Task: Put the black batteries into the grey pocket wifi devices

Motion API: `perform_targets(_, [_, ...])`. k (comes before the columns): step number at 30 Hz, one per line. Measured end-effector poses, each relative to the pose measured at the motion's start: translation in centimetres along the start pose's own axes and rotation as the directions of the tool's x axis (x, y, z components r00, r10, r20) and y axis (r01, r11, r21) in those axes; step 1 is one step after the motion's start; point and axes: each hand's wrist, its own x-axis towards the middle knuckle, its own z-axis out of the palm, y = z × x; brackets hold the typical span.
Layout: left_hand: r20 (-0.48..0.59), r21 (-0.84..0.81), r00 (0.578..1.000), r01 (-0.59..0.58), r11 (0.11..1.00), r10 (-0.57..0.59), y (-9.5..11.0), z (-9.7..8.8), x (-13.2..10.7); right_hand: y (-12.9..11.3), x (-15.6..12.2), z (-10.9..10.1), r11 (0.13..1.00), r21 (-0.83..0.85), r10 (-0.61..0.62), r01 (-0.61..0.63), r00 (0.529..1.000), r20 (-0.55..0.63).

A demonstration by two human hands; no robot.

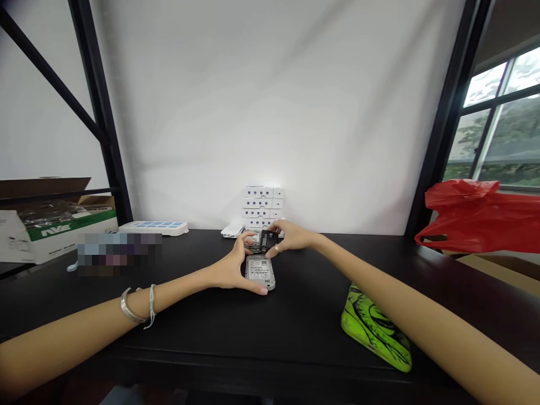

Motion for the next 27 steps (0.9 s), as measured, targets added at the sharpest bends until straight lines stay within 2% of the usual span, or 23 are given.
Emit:
perform_targets(4, [0.006,-0.043,1.0,0.0,0.999,0.0,0.0,0.2,0.1,-2.3,-1.8,1.6,0.999,0.017,-0.033,0.031,0.996,0.084])
perform_targets(9, [0.008,-0.002,1.0,-0.016,1.0,0.016,-0.3,0.0,0.1,-3.0,-2.3,2.7,0.996,0.044,-0.085,0.079,0.987,0.138])
perform_targets(12, [0.004,0.024,1.0,-0.025,0.999,0.025,-0.6,0.0,0.1,-3.3,-2.7,2.5,0.992,0.065,-0.115,0.106,0.983,0.141])
perform_targets(15, [0.005,0.027,0.999,-0.047,0.999,0.047,-0.5,0.0,0.1,-3.7,-3.1,1.9,0.991,0.031,-0.132,0.129,0.957,0.258])
perform_targets(18, [-0.006,0.024,0.999,-0.048,0.999,0.048,-0.3,0.0,0.1,-3.9,-3.4,1.4,0.993,-0.028,-0.097,0.115,0.925,0.367])
perform_targets(21, [-0.006,-0.039,1.0,-0.027,0.999,0.027,-0.2,0.0,0.0,-4.1,-3.8,1.2,0.993,-0.065,-0.062,0.094,0.922,0.381])
perform_targets(25, [0.074,-0.098,0.997,-0.02,0.995,0.027,0.2,0.0,0.0,-4.9,-4.4,1.2,0.985,-0.091,-0.103,0.145,0.926,0.362])
perform_targets(27, [0.079,-0.103,0.996,-0.039,0.994,0.047,0.4,0.0,0.0,-5.2,-4.6,0.7,0.984,-0.089,-0.112,0.153,0.93,0.351])
